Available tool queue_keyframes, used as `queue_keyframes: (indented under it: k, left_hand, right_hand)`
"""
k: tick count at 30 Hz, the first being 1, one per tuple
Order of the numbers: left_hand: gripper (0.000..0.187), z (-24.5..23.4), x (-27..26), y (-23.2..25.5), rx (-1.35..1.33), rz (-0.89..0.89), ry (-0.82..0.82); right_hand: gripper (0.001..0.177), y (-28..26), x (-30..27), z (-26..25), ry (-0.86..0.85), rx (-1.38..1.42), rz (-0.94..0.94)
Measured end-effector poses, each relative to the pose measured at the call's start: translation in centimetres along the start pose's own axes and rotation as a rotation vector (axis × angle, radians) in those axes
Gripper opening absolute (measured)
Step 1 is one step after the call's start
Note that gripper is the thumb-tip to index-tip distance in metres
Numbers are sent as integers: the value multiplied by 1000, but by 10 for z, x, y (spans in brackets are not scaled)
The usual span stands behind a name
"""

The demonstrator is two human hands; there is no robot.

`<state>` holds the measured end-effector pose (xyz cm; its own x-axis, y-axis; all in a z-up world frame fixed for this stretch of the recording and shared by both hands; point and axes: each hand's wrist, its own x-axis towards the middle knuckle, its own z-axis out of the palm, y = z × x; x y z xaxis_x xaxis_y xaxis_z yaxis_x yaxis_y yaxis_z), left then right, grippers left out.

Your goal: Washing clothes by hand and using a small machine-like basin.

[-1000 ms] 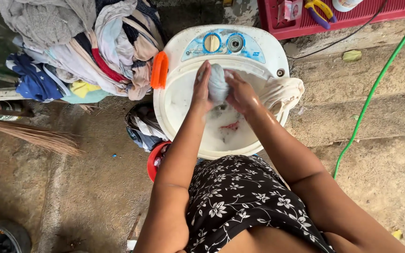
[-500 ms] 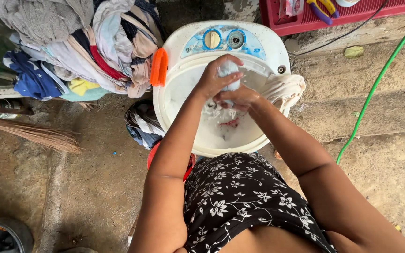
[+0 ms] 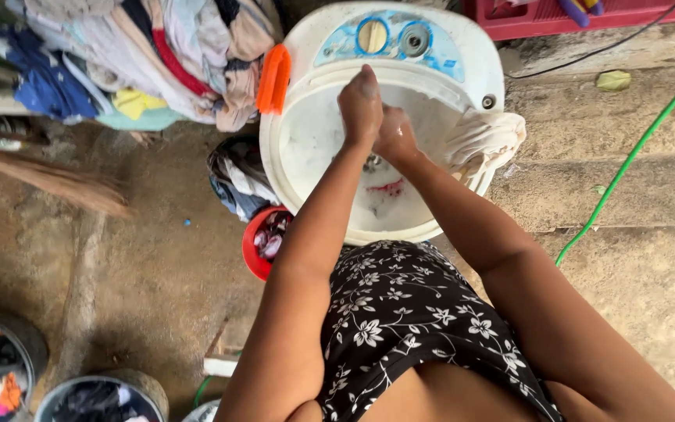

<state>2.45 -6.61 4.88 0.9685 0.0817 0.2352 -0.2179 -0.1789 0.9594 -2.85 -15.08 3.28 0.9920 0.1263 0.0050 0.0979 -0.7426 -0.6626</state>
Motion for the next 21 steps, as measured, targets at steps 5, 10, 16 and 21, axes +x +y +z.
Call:
queue_keyframes:
  k: [5,10,16,21]
  left_hand:
    - [50,-30,7,-51,83,-218,16]
    - [50,-141,-26,-41,148,-144,31]
    - [27,-234,-85,-32,960,-494,-80]
    - [37,-216,-99,-61,1156,-418,-104]
  right_hand:
    - [58,-22,5,17,86,138,10]
    - [72,-36,-5,18,-92,140,-365]
    - [41,-26,-13,45,-311,216,-167]
    - [31,27,-17,76,-380,157,-36]
